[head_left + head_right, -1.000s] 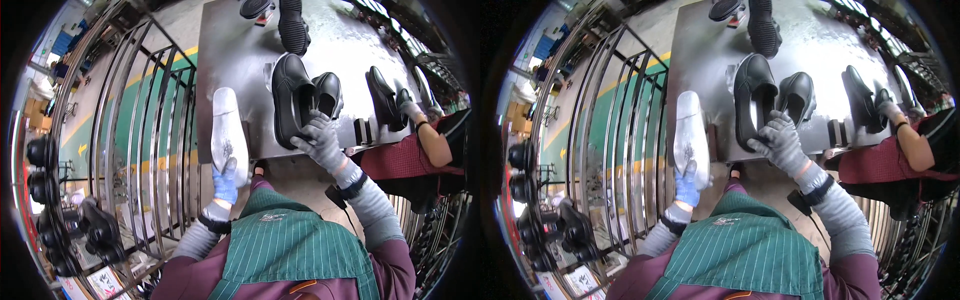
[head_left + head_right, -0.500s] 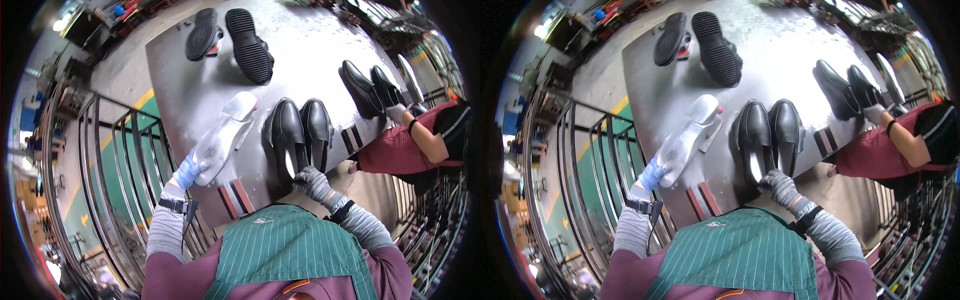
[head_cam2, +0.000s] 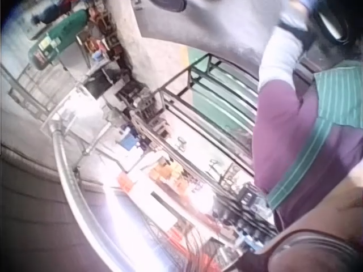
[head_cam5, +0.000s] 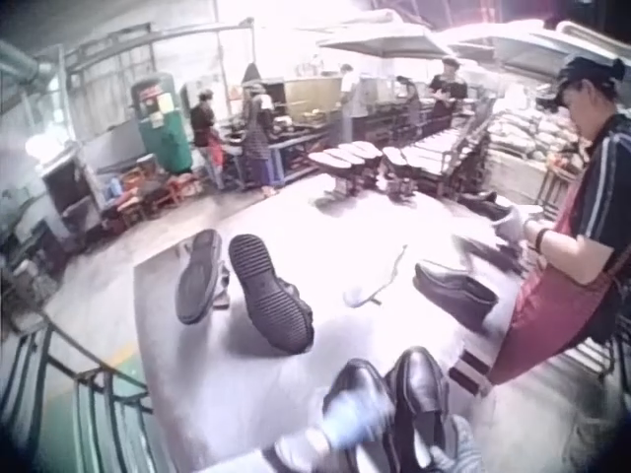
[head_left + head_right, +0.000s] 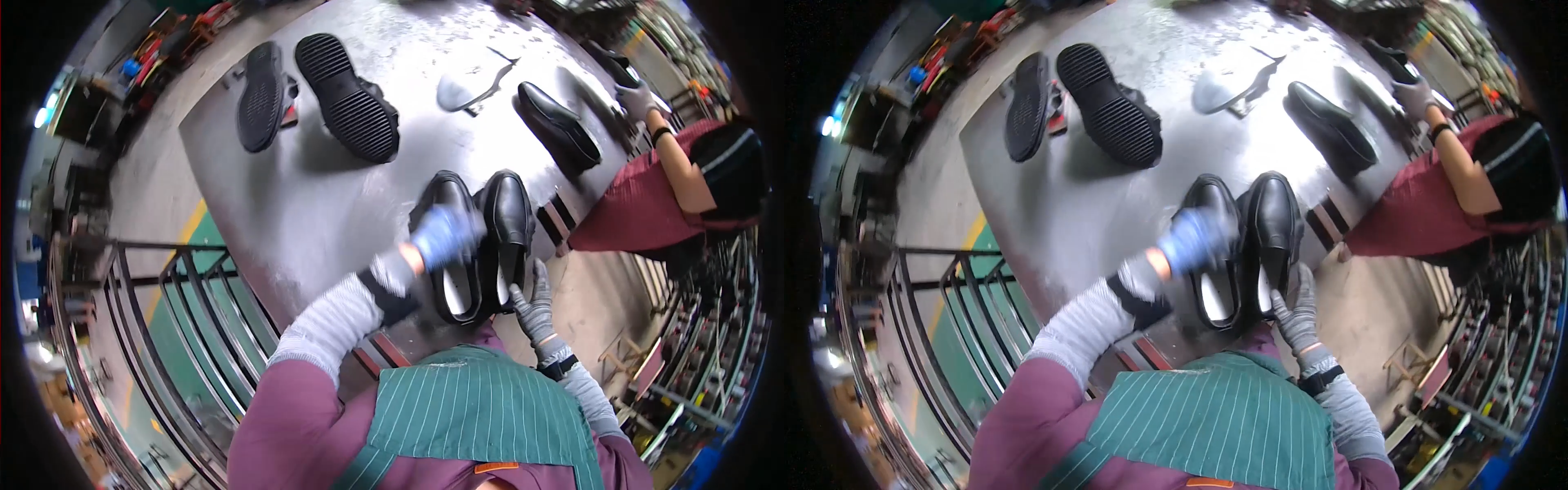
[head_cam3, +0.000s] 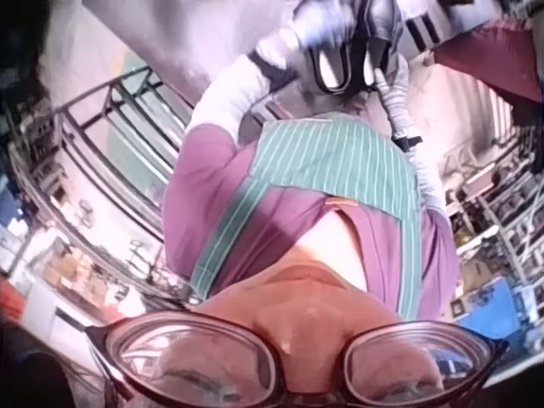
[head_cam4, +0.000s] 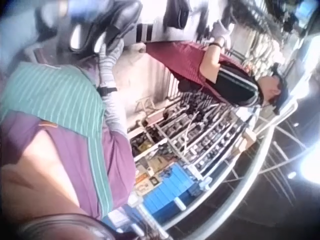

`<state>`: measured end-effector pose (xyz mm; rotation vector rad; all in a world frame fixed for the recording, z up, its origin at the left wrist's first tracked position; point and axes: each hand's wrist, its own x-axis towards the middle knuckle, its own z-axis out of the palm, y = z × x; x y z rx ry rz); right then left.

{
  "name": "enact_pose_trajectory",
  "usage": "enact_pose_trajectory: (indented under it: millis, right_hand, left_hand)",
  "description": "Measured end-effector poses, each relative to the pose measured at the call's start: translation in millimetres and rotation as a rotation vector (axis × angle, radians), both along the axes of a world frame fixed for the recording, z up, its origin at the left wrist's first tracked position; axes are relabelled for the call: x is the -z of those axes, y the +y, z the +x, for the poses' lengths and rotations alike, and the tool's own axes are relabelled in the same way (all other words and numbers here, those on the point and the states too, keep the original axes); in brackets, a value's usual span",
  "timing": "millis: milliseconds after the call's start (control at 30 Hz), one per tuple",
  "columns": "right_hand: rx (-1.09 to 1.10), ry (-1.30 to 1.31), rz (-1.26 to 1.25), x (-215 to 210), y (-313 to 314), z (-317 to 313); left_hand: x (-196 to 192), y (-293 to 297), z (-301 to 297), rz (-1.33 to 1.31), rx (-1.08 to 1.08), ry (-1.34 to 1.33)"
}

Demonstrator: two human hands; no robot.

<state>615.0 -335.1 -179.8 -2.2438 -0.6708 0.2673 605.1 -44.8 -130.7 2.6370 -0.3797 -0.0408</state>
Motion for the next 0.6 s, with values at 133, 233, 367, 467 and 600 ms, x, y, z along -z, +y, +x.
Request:
enact_pose_trajectory:
  millis: [133,233,367,467,600]
  right_hand:
    - [-0.332,0.224,-0.097,29.1,-10.4,0.7]
    - [-0.568,0.268,-0.263,9.8,15.3,-2.9]
    - [-0.798,0.66,0.019,-59.4,40.5,-2.3]
    - [-0.983,0.487,0.052,-63.0,39.0,34.9]
    - [-0.967,0.614,0.006,-35.7,61.6,65.1]
  left_hand:
    - [6.8,-83.7,-69.0,-0.273,-0.45,0.393]
    - [24.1,-97.6,-75.2,-0.2,-0.751,0.554]
    - [31.7,-77.5,-145.1,-0.313,-1.004,0.325]
    - [-40.9,-90.1,-235.9,-0.429,-1.204,0.204]
    - [-146.8,-154.8,-373.0,-0.367,-1.653,-0.108]
